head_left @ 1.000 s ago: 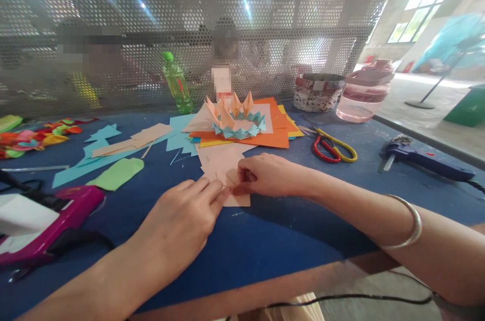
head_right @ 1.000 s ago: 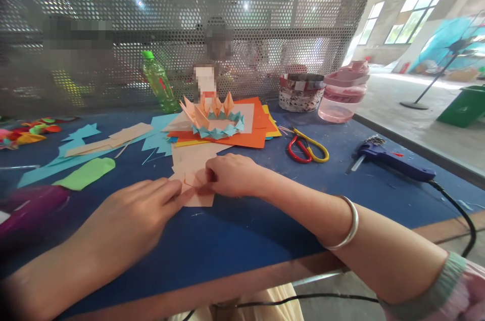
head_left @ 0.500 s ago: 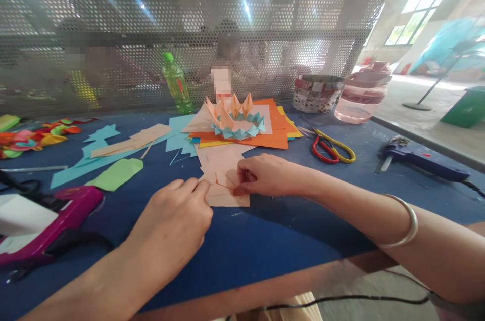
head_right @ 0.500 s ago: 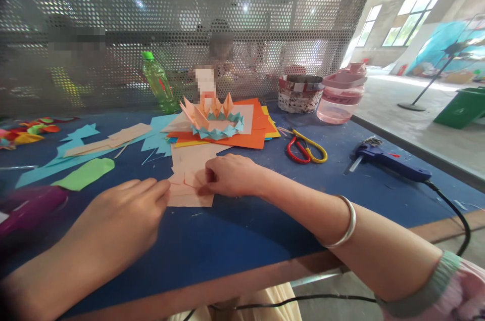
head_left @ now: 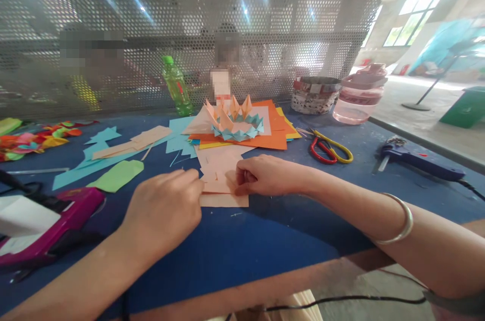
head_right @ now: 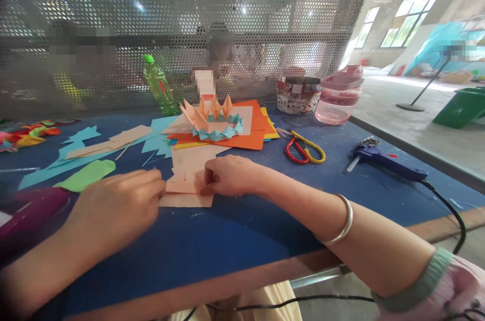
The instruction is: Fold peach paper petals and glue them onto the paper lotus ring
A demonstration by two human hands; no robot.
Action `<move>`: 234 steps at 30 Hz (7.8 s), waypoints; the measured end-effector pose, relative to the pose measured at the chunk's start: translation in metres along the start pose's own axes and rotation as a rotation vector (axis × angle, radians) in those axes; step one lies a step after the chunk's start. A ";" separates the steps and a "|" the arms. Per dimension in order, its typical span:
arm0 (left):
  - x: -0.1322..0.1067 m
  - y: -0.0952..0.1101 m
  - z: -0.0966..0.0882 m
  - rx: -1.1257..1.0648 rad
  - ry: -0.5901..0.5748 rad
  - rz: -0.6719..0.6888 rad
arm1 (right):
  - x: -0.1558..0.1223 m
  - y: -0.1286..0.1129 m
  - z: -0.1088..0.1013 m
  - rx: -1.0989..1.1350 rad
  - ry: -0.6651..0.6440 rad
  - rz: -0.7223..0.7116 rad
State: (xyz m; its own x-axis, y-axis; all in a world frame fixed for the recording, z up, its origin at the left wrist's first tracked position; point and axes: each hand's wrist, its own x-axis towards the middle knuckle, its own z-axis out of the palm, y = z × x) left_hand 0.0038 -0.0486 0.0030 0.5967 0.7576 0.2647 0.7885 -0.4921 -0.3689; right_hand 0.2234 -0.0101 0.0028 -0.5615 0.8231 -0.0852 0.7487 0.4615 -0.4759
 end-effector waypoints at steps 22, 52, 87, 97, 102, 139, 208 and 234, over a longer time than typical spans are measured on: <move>0.024 -0.027 0.027 -0.862 -0.106 -0.191 | 0.001 -0.001 0.012 0.039 0.107 -0.117; 0.023 -0.024 0.015 -0.961 -0.326 -0.132 | -0.002 -0.005 0.016 0.021 0.147 -0.141; 0.020 -0.020 0.010 -1.747 -0.233 -0.563 | 0.003 -0.013 0.028 0.494 0.370 -0.197; 0.022 -0.025 0.017 -1.668 -0.225 -0.612 | 0.007 -0.006 0.024 0.414 0.311 -0.152; 0.022 -0.023 0.018 -1.244 -0.142 -0.466 | 0.009 -0.001 0.024 0.309 0.256 -0.135; 0.016 -0.017 0.019 -0.833 -0.050 0.172 | 0.002 0.005 0.012 -0.318 0.217 -0.524; 0.021 0.003 0.022 -0.796 0.042 -0.136 | 0.002 0.005 0.004 -0.024 0.102 -0.206; 0.025 0.007 0.025 -0.784 0.001 -0.183 | -0.001 -0.009 0.013 -0.164 0.171 -0.027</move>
State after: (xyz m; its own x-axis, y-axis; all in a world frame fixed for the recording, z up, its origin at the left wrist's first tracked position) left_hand 0.0201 -0.0226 -0.0157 0.4477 0.8552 0.2610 0.7488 -0.5181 0.4134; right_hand 0.2125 -0.0193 -0.0046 -0.5245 0.8474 0.0822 0.7894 0.5202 -0.3260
